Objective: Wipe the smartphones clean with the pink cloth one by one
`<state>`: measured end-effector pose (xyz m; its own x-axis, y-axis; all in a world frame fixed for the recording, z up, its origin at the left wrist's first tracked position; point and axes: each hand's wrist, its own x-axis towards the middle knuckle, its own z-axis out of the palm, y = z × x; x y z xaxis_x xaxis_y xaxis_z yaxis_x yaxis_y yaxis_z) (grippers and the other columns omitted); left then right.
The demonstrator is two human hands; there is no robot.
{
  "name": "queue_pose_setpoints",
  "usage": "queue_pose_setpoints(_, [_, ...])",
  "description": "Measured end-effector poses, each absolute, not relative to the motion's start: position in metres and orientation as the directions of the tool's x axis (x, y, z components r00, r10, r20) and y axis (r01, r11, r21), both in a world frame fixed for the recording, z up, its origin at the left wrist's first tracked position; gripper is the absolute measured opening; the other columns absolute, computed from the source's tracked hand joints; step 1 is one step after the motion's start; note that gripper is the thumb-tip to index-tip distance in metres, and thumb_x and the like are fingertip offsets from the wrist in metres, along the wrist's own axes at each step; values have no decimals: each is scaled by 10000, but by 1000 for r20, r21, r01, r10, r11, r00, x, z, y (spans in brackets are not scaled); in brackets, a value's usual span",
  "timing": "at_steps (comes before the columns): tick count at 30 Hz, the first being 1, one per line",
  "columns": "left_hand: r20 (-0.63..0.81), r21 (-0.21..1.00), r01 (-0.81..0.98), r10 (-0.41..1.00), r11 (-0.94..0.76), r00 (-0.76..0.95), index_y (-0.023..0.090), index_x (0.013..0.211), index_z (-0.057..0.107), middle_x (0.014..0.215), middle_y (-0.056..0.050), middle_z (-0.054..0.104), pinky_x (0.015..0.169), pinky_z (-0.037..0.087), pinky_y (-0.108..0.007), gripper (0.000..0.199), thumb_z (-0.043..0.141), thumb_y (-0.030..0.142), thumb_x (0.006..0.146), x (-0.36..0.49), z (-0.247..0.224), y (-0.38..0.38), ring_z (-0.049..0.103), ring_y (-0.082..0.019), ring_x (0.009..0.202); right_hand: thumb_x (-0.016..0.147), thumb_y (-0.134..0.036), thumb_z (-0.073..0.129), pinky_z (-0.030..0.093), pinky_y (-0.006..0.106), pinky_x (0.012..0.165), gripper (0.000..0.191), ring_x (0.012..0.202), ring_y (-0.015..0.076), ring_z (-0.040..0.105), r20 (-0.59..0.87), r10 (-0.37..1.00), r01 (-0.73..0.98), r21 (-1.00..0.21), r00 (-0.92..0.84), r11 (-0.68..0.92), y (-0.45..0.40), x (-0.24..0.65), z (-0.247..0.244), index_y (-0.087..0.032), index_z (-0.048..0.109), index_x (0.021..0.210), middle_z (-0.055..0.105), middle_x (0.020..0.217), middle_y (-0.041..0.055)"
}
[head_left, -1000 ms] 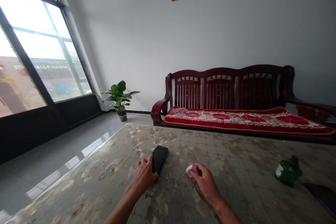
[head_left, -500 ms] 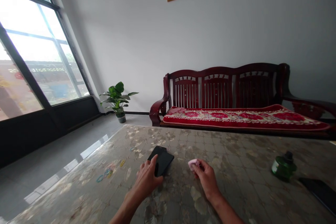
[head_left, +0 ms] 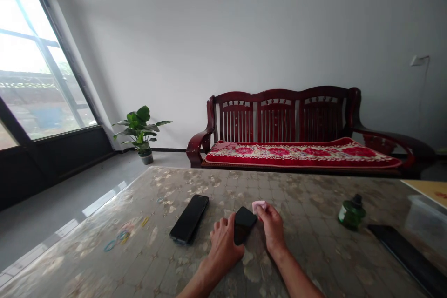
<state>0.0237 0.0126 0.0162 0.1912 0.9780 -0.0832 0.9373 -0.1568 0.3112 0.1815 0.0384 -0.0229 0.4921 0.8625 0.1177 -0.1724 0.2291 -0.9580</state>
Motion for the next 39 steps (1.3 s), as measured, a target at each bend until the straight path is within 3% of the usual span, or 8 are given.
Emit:
queue_pose_setpoints(13, [-21, 358, 915, 978, -187, 208, 170, 1473, 402, 1438, -179, 435, 967, 377, -463, 765, 581, 241, 732, 61, 3, -2, 408, -369, 1272, 716, -561, 698, 445, 262, 687, 375, 710, 181, 579, 158, 877, -92, -970, 454, 223, 47, 188, -36, -192, 675, 783, 662, 721, 1])
queue_pose_setpoints(18, [-104, 435, 866, 942, -246, 320, 156, 1500, 372, 1514, -192, 363, 1050, 337, -515, 874, 688, 325, 703, 52, 12, -10, 355, -405, 1335, 714, -569, 713, 434, 249, 632, 389, 640, 157, 551, 157, 872, -120, -964, 464, 237, 45, 189, -35, -186, 654, 736, 625, 654, -13])
queue_pose_setpoints(22, [-83, 495, 784, 878, -374, 471, 201, 1467, 430, 1530, -153, 369, 1106, 325, -479, 827, 733, 256, 700, 27, 12, -10, 350, -366, 1367, 722, -581, 700, 432, 249, 570, 406, 593, 154, 549, 101, 864, -143, -970, 492, 195, 43, 194, -35, -179, 674, 775, 633, 657, -3])
queue_pose_setpoints(24, [-15, 501, 735, 844, -458, 536, 230, 1413, 497, 1523, -131, 390, 1119, 326, -466, 741, 742, 182, 715, 13, 7, -8, 364, -343, 1366, 727, -579, 688, 461, 269, 596, 412, 626, 176, 586, 127, 852, -52, -983, 508, 177, 43, 199, -36, -178, 693, 823, 669, 701, 16])
queue_pose_setpoints(27, [103, 477, 670, 793, -569, 600, 286, 1368, 532, 1508, -93, 421, 1111, 355, -467, 699, 761, 115, 730, 1, -1, -8, 403, -321, 1341, 740, -521, 682, 504, 318, 730, 363, 766, 221, 644, 296, 817, 208, -953, 494, 219, 43, 206, -35, -191, 704, 888, 713, 822, 49])
queue_pose_setpoints(31, [136, 442, 655, 768, -612, 626, 280, 1309, 574, 1435, -94, 499, 1081, 400, -479, 597, 767, 128, 764, 0, -6, -9, 469, -321, 1285, 835, -343, 576, 497, 306, 775, 171, 823, 205, 646, 508, 815, 576, -768, 279, 282, 37, 207, -29, -231, 706, 828, 687, 887, 51])
queue_pose_setpoints(35, [160, 443, 639, 757, -629, 633, 262, 1268, 590, 1385, -88, 538, 1067, 413, -456, 493, 718, 134, 809, -1, -11, -9, 505, -293, 1245, 859, -219, 483, 496, 289, 763, 235, 835, 189, 649, 509, 855, 719, -632, 103, 290, 29, 203, -24, -252, 713, 830, 664, 926, 44])
queue_pose_setpoints(39, [209, 459, 601, 737, -655, 643, 276, 1224, 601, 1369, -59, 549, 1071, 403, -434, 404, 672, 166, 842, -3, -19, -9, 506, -273, 1234, 908, -233, 477, 500, 292, 789, 249, 853, 191, 655, 455, 890, 769, -564, -16, 302, 22, 204, -18, -268, 723, 897, 661, 931, 37])
